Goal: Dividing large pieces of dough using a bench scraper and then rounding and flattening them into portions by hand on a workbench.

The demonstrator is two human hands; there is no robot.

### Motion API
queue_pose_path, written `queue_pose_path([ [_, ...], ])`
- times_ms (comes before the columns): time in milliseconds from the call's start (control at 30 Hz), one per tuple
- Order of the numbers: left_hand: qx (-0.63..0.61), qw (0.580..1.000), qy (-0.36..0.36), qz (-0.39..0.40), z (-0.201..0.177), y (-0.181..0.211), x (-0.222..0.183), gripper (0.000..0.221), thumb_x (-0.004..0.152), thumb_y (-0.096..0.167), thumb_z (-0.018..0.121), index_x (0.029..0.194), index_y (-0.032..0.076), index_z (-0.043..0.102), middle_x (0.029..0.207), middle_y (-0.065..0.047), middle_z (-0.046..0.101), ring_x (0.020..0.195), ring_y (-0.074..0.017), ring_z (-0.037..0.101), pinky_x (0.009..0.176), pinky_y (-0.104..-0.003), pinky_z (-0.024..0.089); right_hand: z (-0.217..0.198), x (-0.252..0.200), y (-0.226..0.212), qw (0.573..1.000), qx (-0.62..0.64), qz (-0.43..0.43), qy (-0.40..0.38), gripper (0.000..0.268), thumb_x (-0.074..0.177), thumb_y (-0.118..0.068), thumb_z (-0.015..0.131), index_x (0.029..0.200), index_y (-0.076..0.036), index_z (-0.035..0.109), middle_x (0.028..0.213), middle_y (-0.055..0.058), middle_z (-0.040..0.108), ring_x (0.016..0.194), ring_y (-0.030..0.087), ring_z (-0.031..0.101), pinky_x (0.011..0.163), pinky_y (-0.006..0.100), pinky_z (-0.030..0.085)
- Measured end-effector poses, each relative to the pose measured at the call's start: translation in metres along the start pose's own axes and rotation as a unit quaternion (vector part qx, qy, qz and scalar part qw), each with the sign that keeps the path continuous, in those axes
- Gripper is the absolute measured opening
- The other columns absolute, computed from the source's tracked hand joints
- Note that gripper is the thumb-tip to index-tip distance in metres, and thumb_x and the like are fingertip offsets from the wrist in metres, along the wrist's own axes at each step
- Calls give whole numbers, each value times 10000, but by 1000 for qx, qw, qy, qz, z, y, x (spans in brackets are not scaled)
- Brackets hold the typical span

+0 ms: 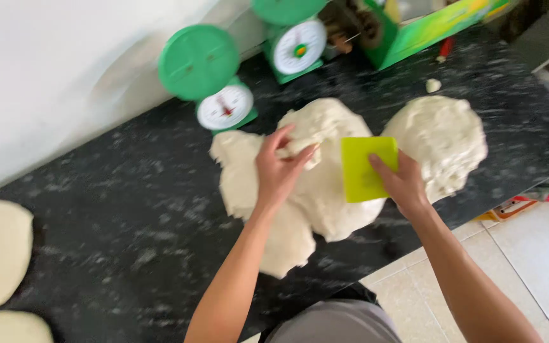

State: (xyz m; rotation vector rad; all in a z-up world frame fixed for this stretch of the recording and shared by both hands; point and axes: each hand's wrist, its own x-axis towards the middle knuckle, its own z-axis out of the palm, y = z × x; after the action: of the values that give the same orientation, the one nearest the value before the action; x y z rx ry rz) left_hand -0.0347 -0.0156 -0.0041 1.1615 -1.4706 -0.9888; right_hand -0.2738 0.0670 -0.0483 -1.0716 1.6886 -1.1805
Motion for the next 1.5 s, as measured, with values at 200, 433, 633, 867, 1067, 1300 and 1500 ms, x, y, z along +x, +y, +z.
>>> queue_pose_path([
  [200, -26, 999, -31, 5, 231, -46, 77, 429, 784, 358, 886, 1044, 43, 756, 973, -69, 763, 846, -153, 714, 761, -314, 586, -113, -10, 48, 989, 64, 50, 124, 335, 997, -254, 684, 1204, 10, 689, 1029, 68, 746, 880, 111, 683, 756, 286, 555],
  [433, -36, 981, -177, -74, 368, -71, 110, 777, 868, 510, 803, 1413, -9, 609, 1227, -153, 752, 1087, -188, 730, 892, -297, 562, -170, -20, 113, 981, 100, 48, 158, 304, 1053, -247, 687, 1212, 12, 686, 1067, 52, 722, 919, 95, 648, 802, 269, 519],
  [633, -260, 962, -73, -35, 216, -77, 62, 567, 972, 372, 742, 1384, -2, 635, 1268, -132, 713, 1091, -176, 716, 939, -308, 574, -122, 17, 60, 992, 117, 22, 52, 304, 1024, -167, 739, 1269, 4, 682, 1168, 40, 723, 992, 97, 661, 878, 256, 532],
  [867, -165, 916, 279, -235, -50, -54, 88, 527, 1007, 461, 670, 1006, -66, 673, 797, -120, 677, 603, -191, 666, 526, -317, 568, -21, 59, -15, 998, 10, -52, -35, 292, 1008, -162, 765, 1222, 26, 701, 1094, 67, 735, 930, 117, 680, 804, 283, 558],
  [1067, -297, 926, 228, -59, -104, -125, 152, 416, 955, 246, 715, 1226, -67, 672, 989, -154, 761, 847, -199, 758, 769, -328, 654, 53, 75, -66, 982, -10, -169, -88, 266, 1033, -157, 764, 1204, 39, 707, 1090, 64, 745, 937, 101, 684, 836, 277, 566],
  [1300, -268, 933, 205, -121, -117, -97, 139, 361, 976, 247, 673, 1251, 14, 662, 1032, -152, 765, 840, -195, 755, 717, -312, 578, 158, 121, -118, 907, -199, -332, -167, 274, 1018, -229, 759, 1197, -25, 727, 1015, 172, 753, 903, 272, 727, 767, 367, 559],
  [1500, 75, 955, 281, -52, -96, -115, 12, 397, 1027, 314, 621, 1239, -18, 671, 1137, -199, 737, 1054, -279, 714, 932, -373, 553, 284, 189, -103, 769, -390, -438, -255, 360, 958, -372, 735, 1135, -60, 748, 875, 220, 720, 825, 432, 686, 733, 522, 542],
])
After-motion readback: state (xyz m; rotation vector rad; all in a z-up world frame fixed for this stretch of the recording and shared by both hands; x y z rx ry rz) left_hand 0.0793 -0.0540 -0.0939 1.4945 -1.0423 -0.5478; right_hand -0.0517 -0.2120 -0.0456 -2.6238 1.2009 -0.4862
